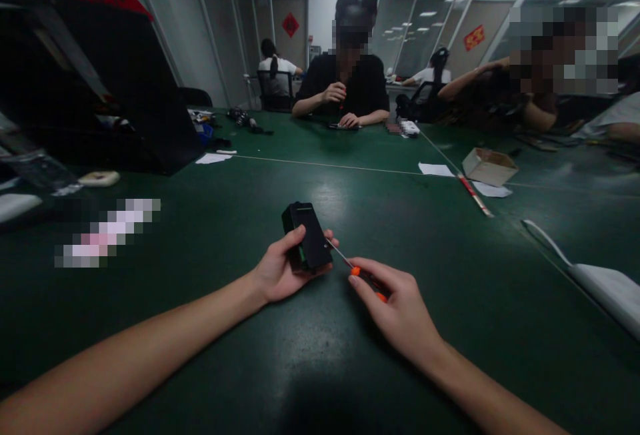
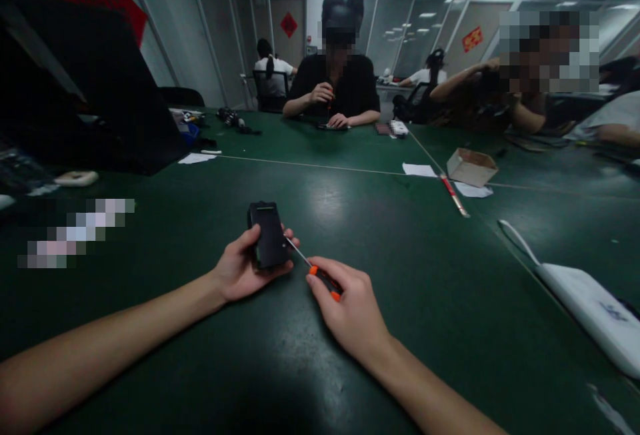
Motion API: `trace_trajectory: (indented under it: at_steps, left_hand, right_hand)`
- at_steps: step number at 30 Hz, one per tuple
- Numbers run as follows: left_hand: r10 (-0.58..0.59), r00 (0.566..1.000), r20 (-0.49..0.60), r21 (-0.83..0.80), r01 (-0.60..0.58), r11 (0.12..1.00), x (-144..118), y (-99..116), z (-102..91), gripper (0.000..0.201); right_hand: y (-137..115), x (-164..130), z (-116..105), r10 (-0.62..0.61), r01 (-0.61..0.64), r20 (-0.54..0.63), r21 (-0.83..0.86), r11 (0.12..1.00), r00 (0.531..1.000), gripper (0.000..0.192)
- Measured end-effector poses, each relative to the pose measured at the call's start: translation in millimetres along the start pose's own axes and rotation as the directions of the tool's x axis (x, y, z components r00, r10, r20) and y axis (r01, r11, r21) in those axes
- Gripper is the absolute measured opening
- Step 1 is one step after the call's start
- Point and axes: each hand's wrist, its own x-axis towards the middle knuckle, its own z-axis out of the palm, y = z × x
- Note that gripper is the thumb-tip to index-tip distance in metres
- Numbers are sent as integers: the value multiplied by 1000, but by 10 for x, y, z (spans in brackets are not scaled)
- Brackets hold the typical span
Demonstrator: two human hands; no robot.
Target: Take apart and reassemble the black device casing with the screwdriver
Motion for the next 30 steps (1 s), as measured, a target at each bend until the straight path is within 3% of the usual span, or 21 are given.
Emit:
trace_trajectory:
  at_steps: [4, 12, 20, 30]
  left_hand:
    - [13, 1000, 13, 30, -13, 999, -1, -47, 6, 38]
    - [7, 1000, -27, 30, -6, 1000, 5, -31, -3, 36]
    - [10, 1000, 3, 78, -10, 997, -11, -43, 33, 38]
    - [-44, 999, -19, 116, 46, 992, 30, -111, 100, 57]
  right_hand:
    - [3, 5, -2, -121, 114, -64, -100, 988, 991, 24]
    - [3, 13, -86, -250, 245, -15, -159, 956, 968, 23]
    - [12, 47, -91, -285, 283, 13, -150, 947, 959, 22]
    - [8, 41, -6, -251, 241, -43, -158, 957, 967, 24]
